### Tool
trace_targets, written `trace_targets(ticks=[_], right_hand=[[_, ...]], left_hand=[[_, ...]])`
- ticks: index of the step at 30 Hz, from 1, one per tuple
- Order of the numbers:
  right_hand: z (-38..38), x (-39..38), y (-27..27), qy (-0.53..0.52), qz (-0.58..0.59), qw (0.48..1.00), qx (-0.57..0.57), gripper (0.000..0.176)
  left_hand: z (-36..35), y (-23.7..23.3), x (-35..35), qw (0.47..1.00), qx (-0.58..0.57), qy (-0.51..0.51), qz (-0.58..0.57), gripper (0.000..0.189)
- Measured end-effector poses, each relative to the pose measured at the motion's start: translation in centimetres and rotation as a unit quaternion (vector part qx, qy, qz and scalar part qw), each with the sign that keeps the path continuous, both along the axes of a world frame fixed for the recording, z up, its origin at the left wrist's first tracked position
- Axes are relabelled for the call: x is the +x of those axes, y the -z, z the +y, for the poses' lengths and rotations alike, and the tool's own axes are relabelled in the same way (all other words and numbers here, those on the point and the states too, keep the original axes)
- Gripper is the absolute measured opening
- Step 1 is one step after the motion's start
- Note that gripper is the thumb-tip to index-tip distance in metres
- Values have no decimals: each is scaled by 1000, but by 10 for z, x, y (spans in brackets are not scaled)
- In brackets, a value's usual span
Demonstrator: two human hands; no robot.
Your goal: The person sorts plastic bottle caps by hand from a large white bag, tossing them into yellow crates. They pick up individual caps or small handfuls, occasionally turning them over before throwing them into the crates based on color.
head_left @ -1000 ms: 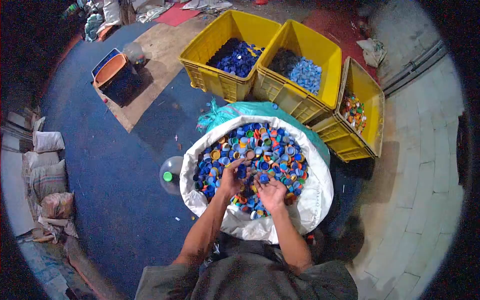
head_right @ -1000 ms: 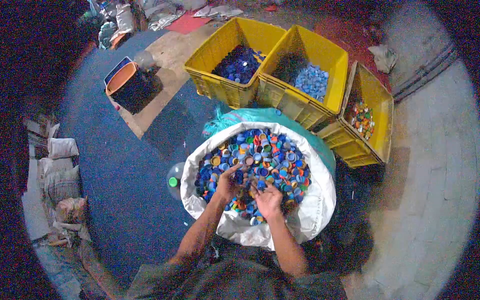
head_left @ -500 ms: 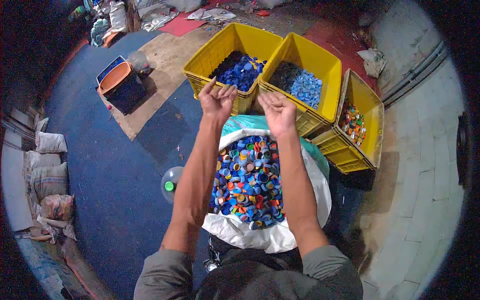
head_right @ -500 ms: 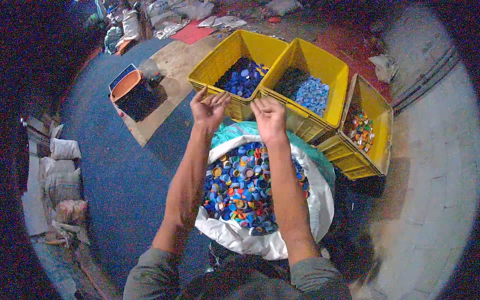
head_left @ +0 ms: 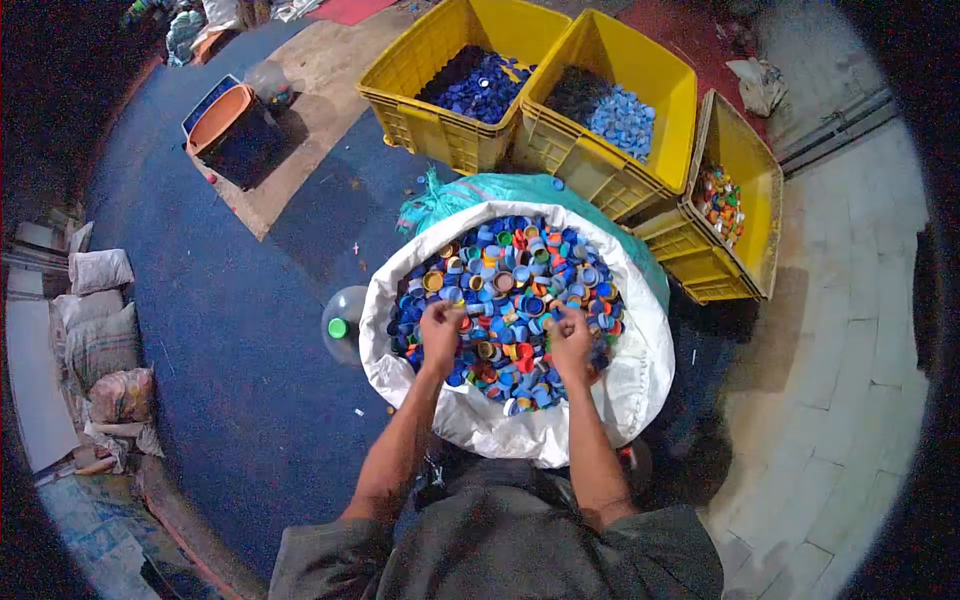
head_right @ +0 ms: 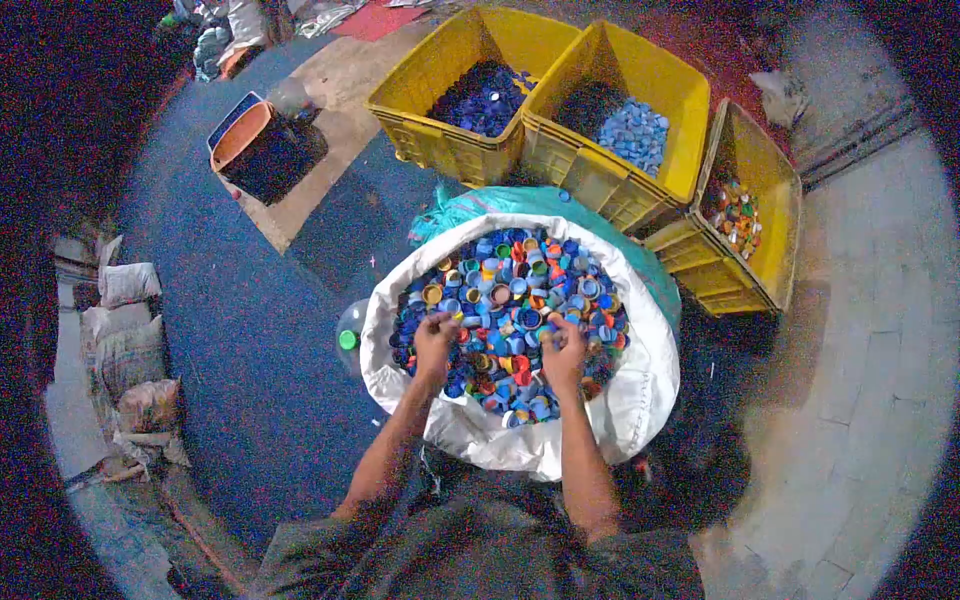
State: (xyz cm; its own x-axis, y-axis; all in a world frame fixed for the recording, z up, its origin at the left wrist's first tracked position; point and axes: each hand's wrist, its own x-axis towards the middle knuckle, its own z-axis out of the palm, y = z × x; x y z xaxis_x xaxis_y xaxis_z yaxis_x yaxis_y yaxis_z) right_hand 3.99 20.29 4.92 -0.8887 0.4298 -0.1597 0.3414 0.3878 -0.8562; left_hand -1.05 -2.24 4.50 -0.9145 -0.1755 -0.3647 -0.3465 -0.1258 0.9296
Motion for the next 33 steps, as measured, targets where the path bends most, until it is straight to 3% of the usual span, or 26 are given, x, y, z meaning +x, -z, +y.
trace_targets(ticks=[2, 3, 5, 10, 16, 20, 25, 28, 31, 33], right_hand=[[-7, 12, 0, -43, -32, 991, 123, 36], [-8, 14, 0, -63, 16, 984, 169, 38], [-8, 9, 1, -102, 111, 954, 258, 42], [-19, -19, -21, -136, 58, 961, 235, 67], [-17, -34, 7, -179, 33, 937, 299, 68], [-16, -37, 14, -188, 35, 942, 277, 64], [-15, -35, 6, -190, 48, 936, 292, 59], [-15, -32, -7, -135, 89, 969, 188, 54], [-14, -20, -10, 5, 70, 996, -59, 50], [-3, -4, 2, 34, 101, 948, -301, 43]], left_hand=[[0, 53, 26, 1000, -22, 21, 1, 26], [4, 18, 34, 997, -57, 48, -17, 25], [10, 20, 47, 998, -44, 43, -28, 24], [17, 10, 60, 988, -132, 83, 15, 28], [17, 2, 60, 970, -211, 110, 52, 35], [19, 11, 59, 976, -182, 113, 45, 36], [24, 11, 56, 950, -255, 141, 112, 40], [30, 7, 50, 937, -274, 161, 145, 46], [33, -6, 41, 905, -328, 212, 168, 52], [34, -16, 37, 885, -358, 242, 172, 55]])
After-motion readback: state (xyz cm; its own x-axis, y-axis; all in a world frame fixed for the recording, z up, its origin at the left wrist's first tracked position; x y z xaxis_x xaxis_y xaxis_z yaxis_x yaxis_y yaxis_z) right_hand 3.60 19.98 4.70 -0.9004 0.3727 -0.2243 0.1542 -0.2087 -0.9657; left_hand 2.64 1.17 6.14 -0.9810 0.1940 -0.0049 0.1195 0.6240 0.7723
